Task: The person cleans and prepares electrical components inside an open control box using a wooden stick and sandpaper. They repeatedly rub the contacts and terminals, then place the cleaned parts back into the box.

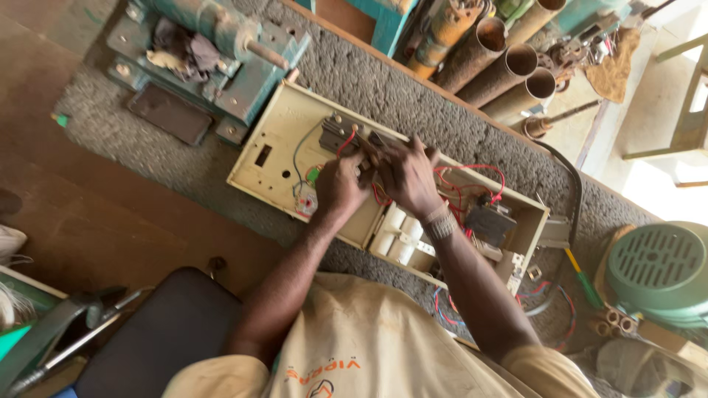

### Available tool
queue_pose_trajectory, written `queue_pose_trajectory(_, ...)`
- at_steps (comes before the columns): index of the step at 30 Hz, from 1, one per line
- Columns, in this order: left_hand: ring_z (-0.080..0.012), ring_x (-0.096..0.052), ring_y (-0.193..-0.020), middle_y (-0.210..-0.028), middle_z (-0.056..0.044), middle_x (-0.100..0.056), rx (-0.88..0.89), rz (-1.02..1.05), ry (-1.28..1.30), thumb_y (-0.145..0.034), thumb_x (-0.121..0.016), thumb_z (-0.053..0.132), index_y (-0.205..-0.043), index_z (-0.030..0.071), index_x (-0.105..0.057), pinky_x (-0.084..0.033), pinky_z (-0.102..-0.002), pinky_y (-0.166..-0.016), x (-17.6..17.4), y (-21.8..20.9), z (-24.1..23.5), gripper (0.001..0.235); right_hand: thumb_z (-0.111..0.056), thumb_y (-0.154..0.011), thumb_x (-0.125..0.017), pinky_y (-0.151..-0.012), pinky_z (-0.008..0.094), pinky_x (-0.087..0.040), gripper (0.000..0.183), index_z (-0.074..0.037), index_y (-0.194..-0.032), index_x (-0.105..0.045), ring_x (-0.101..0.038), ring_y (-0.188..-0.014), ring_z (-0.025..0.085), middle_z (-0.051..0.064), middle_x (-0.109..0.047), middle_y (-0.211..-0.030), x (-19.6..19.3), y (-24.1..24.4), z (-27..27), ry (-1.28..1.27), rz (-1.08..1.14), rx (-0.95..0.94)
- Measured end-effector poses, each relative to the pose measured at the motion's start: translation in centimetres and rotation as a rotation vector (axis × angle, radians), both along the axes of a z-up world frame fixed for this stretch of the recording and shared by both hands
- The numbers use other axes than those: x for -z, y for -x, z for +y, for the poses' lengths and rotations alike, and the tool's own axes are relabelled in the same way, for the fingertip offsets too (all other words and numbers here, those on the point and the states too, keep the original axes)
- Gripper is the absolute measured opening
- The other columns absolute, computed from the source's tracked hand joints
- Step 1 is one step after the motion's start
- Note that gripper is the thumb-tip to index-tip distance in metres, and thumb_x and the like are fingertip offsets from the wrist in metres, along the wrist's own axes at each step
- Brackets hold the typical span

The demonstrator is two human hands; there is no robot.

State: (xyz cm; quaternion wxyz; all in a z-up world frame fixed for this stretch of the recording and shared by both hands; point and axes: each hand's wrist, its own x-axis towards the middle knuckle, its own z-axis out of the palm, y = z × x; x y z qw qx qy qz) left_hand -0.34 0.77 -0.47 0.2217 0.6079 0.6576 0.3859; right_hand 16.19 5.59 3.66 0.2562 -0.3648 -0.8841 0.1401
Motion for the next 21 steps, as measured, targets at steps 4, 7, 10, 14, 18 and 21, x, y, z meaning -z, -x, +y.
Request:
queue_pose_trajectory(4, -0.0228, -0.073, -0.065, -0.074, -0.008, -0.074, -0.018, 0.078, 0.068, -0.085, -0.083, 0.027, -0.103, 0.013, -0.074, -0.058, -0.038, -0.058, -0.4, -0.3, 0.7, 0.024, -0.023, -0.1, -0.063, -0.093, 0.043, -0.039, 0.027, -0.008, -0.12, -0.074, -0.061, -0.087, 0.029, 0.013, -0.074, -0.103, -1.2, 0.5, 0.7, 0.04, -0.019, 0.032)
queue_pose_trajectory(7, -0.0231, -0.074, -0.066, -0.078, -0.008, -0.076, -0.011, 0.042, 0.115, -0.082, -0.082, 0.023, -0.11, 0.014, -0.074, -0.058, -0.038, -0.057, -0.3, -0.6, 0.1, 0.03, -0.024, -0.098, -0.062, -0.088, 0.046, -0.037, 0.032, -0.007, -0.122, -0.074, -0.056, -0.082, 0.031, 0.014, -0.074, -0.103, -1.3, 0.7, -0.3, 0.128, -0.039, 0.087)
queue_pose_trajectory(10, -0.025, -0.074, -0.067, -0.081, -0.009, -0.077, -0.032, -0.003, 0.085, -0.076, -0.083, 0.022, -0.111, 0.013, -0.075, -0.059, -0.038, -0.059, -1.3, -0.2, 0.6, 0.037, -0.024, -0.095, -0.061, -0.089, 0.049, -0.035, 0.036, -0.005, -0.123, -0.074, -0.057, -0.087, 0.03, 0.014, -0.072, -0.102, -1.3, 1.1, -0.1, 0.013, 0.013, 0.073)
queue_pose_trajectory(14, -0.0282, -0.074, -0.069, -0.077, -0.011, -0.076, -0.037, 0.027, 0.131, -0.078, -0.084, 0.023, -0.107, 0.013, -0.077, -0.058, -0.041, -0.063, -2.1, -0.1, 0.3, 0.031, -0.033, -0.103, -0.058, -0.113, 0.045, -0.028, 0.034, -0.005, -0.101, -0.077, -0.061, -0.079, 0.026, 0.009, -0.069, -0.076, -0.3, 0.8, 0.5, 0.343, -0.161, 0.265)
queue_pose_trajectory(18, -0.0313, -0.074, -0.07, -0.078, -0.012, -0.075, -0.044, -0.052, 0.134, -0.079, -0.082, 0.022, -0.106, 0.015, -0.079, -0.057, -0.043, -0.061, -2.4, -0.2, 0.5, 0.028, -0.031, -0.102, -0.062, -0.074, 0.052, -0.041, 0.027, -0.015, -0.12, -0.075, -0.053, -0.071, 0.022, 0.0, -0.064, -0.073, -0.5, 0.2, 0.4, 0.817, 0.414, 0.239)
queue_pose_trajectory(21, -0.0294, -0.075, -0.071, -0.078, -0.009, -0.076, -0.052, -0.045, 0.188, -0.081, -0.084, 0.028, -0.093, 0.012, -0.076, -0.057, -0.043, -0.062, -2.2, 0.0, 0.9, 0.021, -0.021, -0.091, -0.069, -0.072, 0.047, -0.033, 0.029, -0.013, -0.115, -0.081, -0.058, -0.069, 0.027, 0.004, -0.067, -0.064, -1.2, 0.4, -0.5, -0.021, -0.059, 0.118)
